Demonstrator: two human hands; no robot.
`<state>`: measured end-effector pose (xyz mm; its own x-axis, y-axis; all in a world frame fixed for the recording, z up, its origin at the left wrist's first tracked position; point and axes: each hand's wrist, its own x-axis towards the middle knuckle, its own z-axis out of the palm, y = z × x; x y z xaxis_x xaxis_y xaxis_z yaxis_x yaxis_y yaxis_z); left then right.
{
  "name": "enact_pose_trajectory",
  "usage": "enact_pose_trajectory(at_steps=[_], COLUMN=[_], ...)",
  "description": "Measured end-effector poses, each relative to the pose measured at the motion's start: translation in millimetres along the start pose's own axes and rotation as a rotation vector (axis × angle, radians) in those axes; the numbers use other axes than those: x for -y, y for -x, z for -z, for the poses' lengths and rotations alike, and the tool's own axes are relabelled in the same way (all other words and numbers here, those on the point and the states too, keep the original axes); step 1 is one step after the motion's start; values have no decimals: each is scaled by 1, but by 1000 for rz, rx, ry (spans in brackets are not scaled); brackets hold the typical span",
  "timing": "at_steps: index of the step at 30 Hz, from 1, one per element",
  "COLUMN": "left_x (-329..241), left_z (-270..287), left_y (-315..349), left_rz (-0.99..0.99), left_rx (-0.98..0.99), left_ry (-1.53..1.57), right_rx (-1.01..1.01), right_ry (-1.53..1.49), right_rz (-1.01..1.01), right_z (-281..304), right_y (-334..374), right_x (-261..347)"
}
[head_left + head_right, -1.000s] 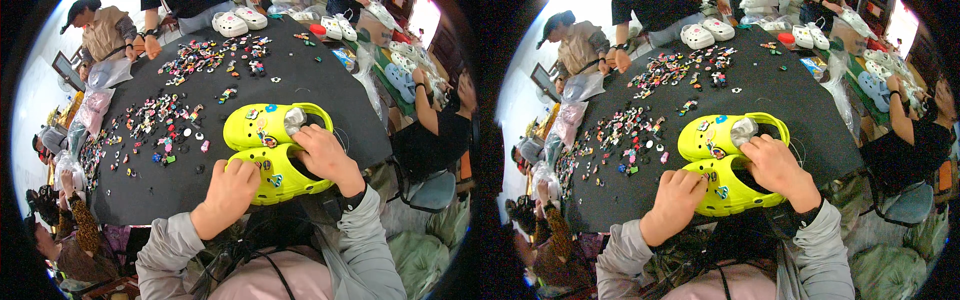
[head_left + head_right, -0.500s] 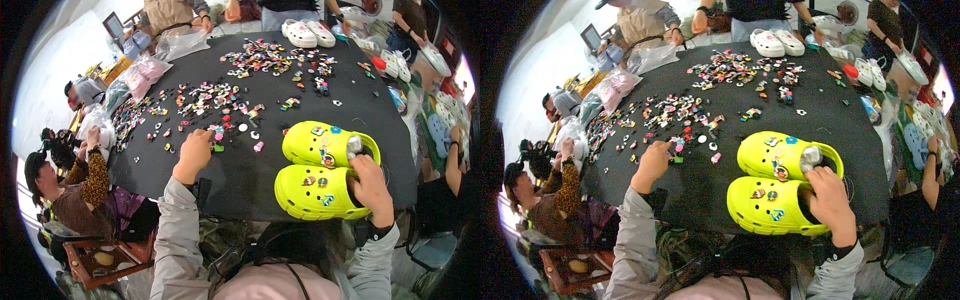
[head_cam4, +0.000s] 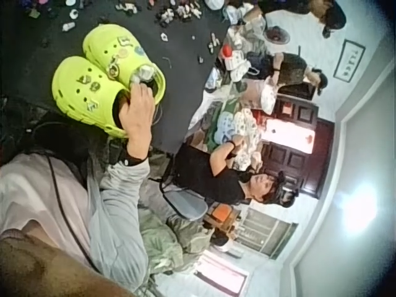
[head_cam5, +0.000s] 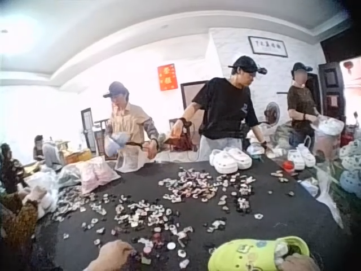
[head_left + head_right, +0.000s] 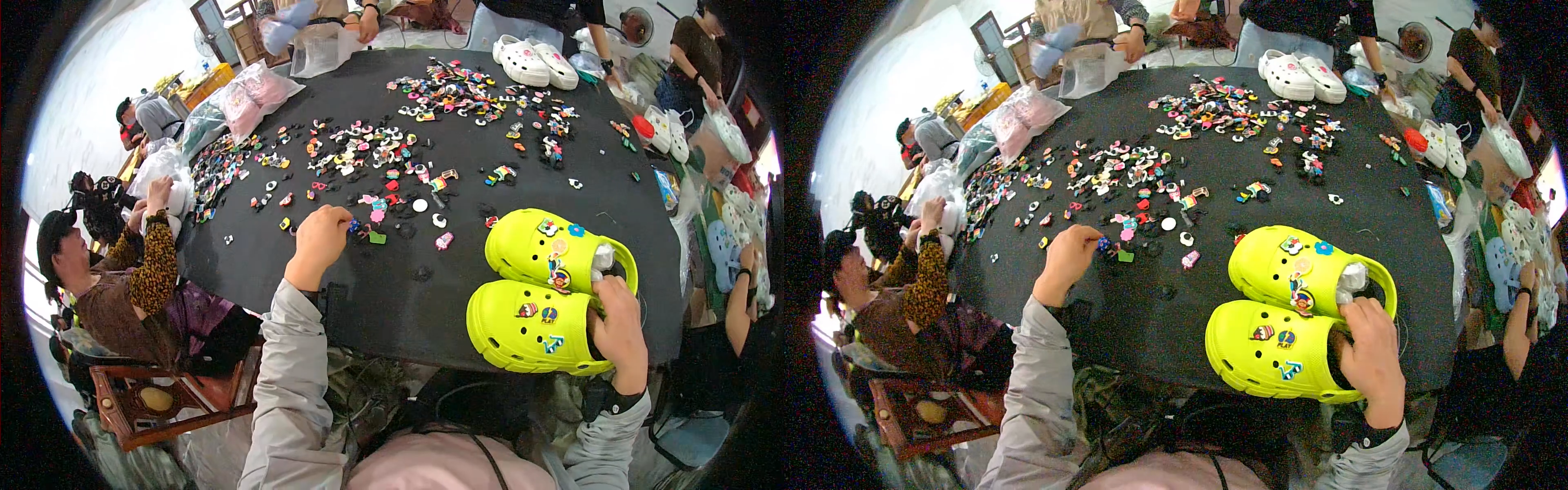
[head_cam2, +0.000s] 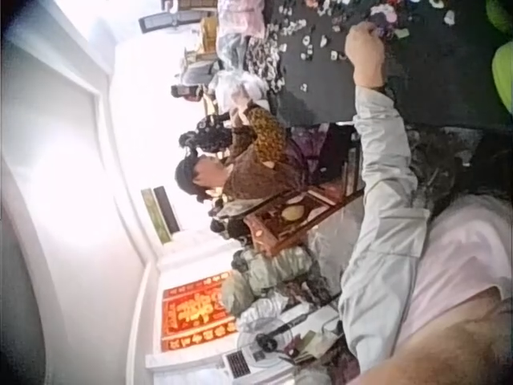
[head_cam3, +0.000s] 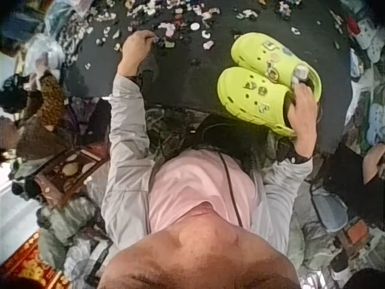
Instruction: Insert decorative charms into the holes of plastic foam clogs at a shared assembly table.
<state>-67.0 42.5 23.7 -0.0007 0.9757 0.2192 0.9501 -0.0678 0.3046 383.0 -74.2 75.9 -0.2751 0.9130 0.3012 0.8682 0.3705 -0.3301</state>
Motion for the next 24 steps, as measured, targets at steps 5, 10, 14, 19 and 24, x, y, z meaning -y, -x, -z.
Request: enact_pose_trajectory(at_steps=[5,10,14,19,24], left_x=[16,12,18,16,18], left_z=[-9,-4,-7,-5,-11], left_y=[5,6,6,8,10], left_rz=[25,-14,46,103,-73], left_rx=[-22,69,105,94,-282], left_ry=[17,54,168,363,148], right_rx=[12,16,1,9,26], right_ry=[-3,10,19,10,21], right_rz=[-3,-2,5,-8,-16], right_z=[0,2,0,0,0], right_y=[-1,0,0,1,2], right_x=[3,3,3,3,2])
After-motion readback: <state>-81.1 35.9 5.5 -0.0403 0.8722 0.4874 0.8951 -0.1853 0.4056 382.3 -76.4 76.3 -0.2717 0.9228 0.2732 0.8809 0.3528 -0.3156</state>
